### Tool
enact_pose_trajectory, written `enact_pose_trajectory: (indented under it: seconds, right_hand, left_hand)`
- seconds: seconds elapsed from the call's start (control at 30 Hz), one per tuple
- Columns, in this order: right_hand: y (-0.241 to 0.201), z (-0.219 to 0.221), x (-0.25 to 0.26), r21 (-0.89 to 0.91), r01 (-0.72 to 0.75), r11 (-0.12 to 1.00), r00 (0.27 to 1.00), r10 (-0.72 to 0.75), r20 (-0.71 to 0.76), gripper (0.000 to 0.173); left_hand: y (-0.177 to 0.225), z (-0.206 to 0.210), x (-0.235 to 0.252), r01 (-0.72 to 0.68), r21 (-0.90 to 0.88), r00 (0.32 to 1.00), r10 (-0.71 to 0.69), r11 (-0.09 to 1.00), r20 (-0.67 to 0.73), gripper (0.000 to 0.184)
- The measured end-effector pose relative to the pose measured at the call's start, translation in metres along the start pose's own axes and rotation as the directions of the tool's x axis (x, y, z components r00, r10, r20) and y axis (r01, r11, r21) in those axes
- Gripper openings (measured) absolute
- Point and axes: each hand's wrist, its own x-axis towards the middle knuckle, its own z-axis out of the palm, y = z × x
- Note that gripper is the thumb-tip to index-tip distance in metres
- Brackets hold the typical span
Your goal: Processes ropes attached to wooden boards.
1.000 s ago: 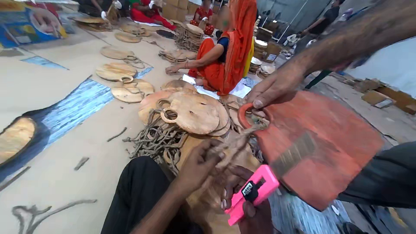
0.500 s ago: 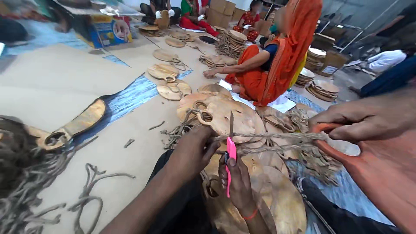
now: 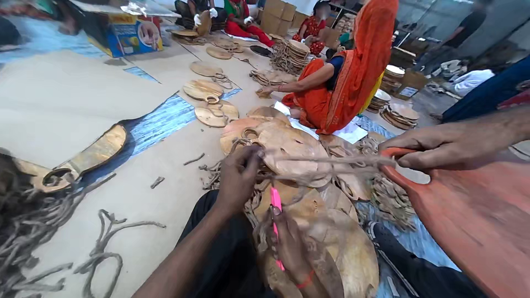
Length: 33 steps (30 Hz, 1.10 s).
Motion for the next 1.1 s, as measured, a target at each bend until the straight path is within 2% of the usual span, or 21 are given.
enact_pose_trajectory:
  seconds: [0.07, 0.13, 0.2, 0.27, 0.33, 0.4, 0.47, 0.53, 0.63, 0.73, 0.8, 0.87, 1.0, 1.07, 1.1]
  right_hand:
    - [0.035, -0.003, -0.014, -0.035, -0.134, 0.99, 0.99, 0.133, -0.039, 0.041]
    - [0.046, -0.002, -0.031, -0.061, -0.043, 0.997, 0.996, 0.038, -0.08, 0.039]
    - [0.043, 0.005, -0.047, -0.028, 0.063, 0.998, 0.997, -0.064, -0.032, 0.039]
    - [0.041, 0.012, -0.043, 0.021, 0.138, 0.99, 0.99, -0.138, -0.006, 0.041]
    - [0.045, 0.013, -0.031, 0.067, 0.158, 0.985, 0.987, -0.158, -0.012, 0.044]
    - [0.046, 0.01, -0.02, 0.095, 0.176, 0.98, 0.984, -0.176, -0.008, 0.048]
    - [0.046, 0.012, -0.016, 0.118, 0.164, 0.979, 0.986, -0.167, 0.011, 0.046]
    - [0.041, 0.023, -0.014, 0.166, 0.083, 0.983, 0.995, -0.091, 0.044, 0.038]
    - [0.033, 0.043, -0.011, 0.209, -0.089, 0.974, 0.989, 0.062, 0.132, 0.037]
    - [0.031, 0.059, -0.003, 0.188, -0.098, 0.977, 0.977, 0.058, 0.206, 0.038]
    - [0.034, 0.07, 0.003, 0.214, -0.017, 0.977, 0.983, -0.023, 0.183, 0.036]
    - [0.03, 0.079, 0.015, 0.284, 0.035, 0.958, 0.995, -0.062, 0.084, 0.034]
    - [-0.004, 0.08, 0.023, 0.528, 0.158, 0.835, 0.969, -0.027, -0.247, 0.024]
    - [-0.021, 0.071, 0.018, 0.601, 0.205, 0.772, 0.956, -0.025, -0.294, 0.018]
    - [-0.024, 0.066, 0.014, 0.634, 0.183, 0.752, 0.958, 0.008, -0.286, 0.015]
  left_hand:
    - [0.007, -0.019, 0.02, -0.007, -0.091, 0.994, -0.003, 0.996, -0.112, 0.018]
    - [-0.005, -0.039, 0.037, 0.044, -0.145, 0.981, -0.07, 0.988, -0.182, 0.018]
    - [-0.026, -0.047, 0.029, 0.224, -0.215, 0.952, -0.261, 0.95, -0.16, 0.022]
    - [-0.043, -0.046, 0.023, 0.332, -0.322, 0.912, -0.388, 0.887, -0.13, 0.023]
    - [-0.058, -0.054, 0.021, 0.342, -0.424, 0.875, -0.449, 0.838, -0.182, 0.02]
    - [-0.069, -0.074, 0.027, 0.345, -0.424, 0.847, -0.473, 0.837, -0.243, 0.019]
    - [-0.076, -0.093, 0.034, 0.356, -0.345, 0.841, -0.459, 0.868, -0.287, 0.02]
    - [-0.071, -0.104, 0.042, 0.369, -0.165, 0.878, -0.401, 0.915, -0.26, 0.02]
    - [-0.051, -0.101, 0.058, 0.356, 0.114, 0.929, -0.337, 0.928, -0.155, 0.025]
    - [-0.038, -0.094, 0.068, 0.343, 0.217, 0.939, -0.325, 0.914, -0.112, 0.024]
    - [-0.033, -0.091, 0.065, 0.346, 0.198, 0.938, -0.334, 0.917, -0.091, 0.022]
    - [-0.023, -0.083, 0.055, 0.317, 0.116, 0.948, -0.317, 0.941, -0.018, 0.018]
    - [0.005, -0.044, 0.031, 0.209, -0.115, 0.972, -0.193, 0.971, 0.137, 0.013]
    - [0.02, -0.021, 0.03, 0.201, -0.219, 0.972, -0.168, 0.955, 0.162, 0.01]
    - [0.029, -0.006, 0.031, 0.199, -0.274, 0.973, -0.157, 0.941, 0.169, 0.01]
